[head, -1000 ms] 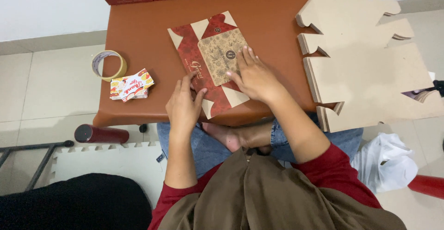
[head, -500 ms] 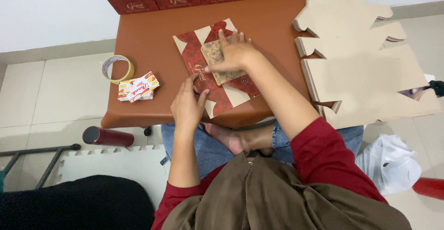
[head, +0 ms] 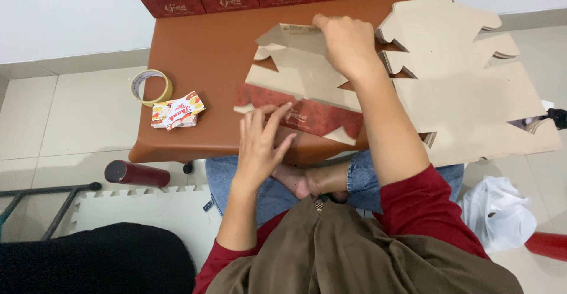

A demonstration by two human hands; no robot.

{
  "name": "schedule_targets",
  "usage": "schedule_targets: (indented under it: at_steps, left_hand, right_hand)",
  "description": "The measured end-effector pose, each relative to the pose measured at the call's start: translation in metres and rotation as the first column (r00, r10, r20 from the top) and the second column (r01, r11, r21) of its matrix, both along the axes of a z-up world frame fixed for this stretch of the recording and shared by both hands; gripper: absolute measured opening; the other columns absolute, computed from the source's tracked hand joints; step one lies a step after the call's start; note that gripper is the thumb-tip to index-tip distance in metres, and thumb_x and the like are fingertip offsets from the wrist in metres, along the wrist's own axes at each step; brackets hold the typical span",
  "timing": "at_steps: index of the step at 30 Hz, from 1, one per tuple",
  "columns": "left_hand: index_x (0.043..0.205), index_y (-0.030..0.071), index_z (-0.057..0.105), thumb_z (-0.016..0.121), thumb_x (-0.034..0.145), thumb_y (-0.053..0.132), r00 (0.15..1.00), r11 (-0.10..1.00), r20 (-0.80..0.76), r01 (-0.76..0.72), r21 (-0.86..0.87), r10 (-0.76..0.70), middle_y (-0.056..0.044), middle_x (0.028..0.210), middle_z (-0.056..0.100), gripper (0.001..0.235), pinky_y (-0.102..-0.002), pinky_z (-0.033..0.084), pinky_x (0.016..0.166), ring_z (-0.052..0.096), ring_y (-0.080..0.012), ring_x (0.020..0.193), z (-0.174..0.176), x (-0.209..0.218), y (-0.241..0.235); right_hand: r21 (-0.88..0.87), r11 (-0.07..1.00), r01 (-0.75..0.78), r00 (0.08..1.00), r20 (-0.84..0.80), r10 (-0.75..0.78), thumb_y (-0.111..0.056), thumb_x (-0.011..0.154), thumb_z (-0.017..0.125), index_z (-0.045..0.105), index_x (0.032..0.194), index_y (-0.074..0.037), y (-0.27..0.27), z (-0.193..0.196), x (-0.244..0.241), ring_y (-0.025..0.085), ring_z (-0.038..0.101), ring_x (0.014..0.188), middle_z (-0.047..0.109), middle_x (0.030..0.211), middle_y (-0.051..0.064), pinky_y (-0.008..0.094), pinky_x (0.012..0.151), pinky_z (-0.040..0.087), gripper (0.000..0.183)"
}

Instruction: Assembling small cardboard gift boxes by folding pre-cut templates and applying decorative stickers.

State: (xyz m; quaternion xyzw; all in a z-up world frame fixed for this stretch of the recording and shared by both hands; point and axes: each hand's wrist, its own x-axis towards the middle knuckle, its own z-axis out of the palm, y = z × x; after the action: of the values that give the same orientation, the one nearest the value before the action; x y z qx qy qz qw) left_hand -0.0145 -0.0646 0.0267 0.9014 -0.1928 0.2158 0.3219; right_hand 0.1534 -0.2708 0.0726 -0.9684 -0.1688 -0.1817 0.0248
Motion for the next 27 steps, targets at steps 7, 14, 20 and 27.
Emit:
schedule_targets:
  at_steps: [7,14,20,27]
  left_hand:
    - [0.142,0.012,0.053,0.081,0.075,0.027,0.987,0.956,0.097,-0.148,0.252,0.128,-0.005,0.132,0.057,0.075,-0.064,0.012,0.121,0.049,-0.0266,0.132,-0.013,0.041,0.014]
    - [0.118,0.019,0.069,0.073,0.091,0.014,0.945,0.952,0.267,-0.244,0.187,0.189,0.002,0.096,0.057,0.027,-0.059,0.021,0.118,0.058,-0.0167,0.09,-0.024,0.055,0.035]
    - [0.102,0.025,0.074,0.074,0.094,0.012,0.901,0.957,0.394,-0.253,0.144,0.179,0.005,0.089,0.06,0.016,-0.062,0.025,0.113,0.062,-0.0139,0.085,-0.047,0.044,0.05]
    - [0.104,0.022,0.075,0.069,0.083,0.005,0.951,0.938,0.273,-0.222,0.266,0.148,0.002,0.103,0.069,0.028,-0.071,0.018,0.113,0.064,-0.0181,0.109,-0.044,0.005,0.038]
  right_hand:
    - [0.266,0.947,-0.179,0.952,0.289,0.098,0.003,0.086,0.069,0.063,0.134,-0.012,0.015,-0.018,0.035,0.031,0.056,0.122,0.065,0.125,0.011,0.054,0.116,0.021,0.05]
    - [0.275,0.955,-0.115,0.991,-0.035,0.129,-0.024,0.104,0.058,0.065,0.132,-0.009,-0.016,-0.007,-0.059,0.042,0.051,0.128,0.06,0.13,0.02,0.067,0.111,0.022,0.032]
    - [0.278,0.949,-0.151,0.982,-0.066,0.176,-0.006,0.099,0.058,0.071,0.115,-0.013,-0.044,-0.031,-0.125,0.042,0.051,0.135,0.061,0.132,0.017,0.067,0.113,0.024,0.022]
    - [0.653,0.757,-0.038,0.997,-0.027,0.074,0.006,0.089,0.057,0.074,0.107,-0.014,-0.033,-0.075,-0.165,0.046,0.048,0.137,0.039,0.153,0.023,0.053,0.114,0.039,0.032]
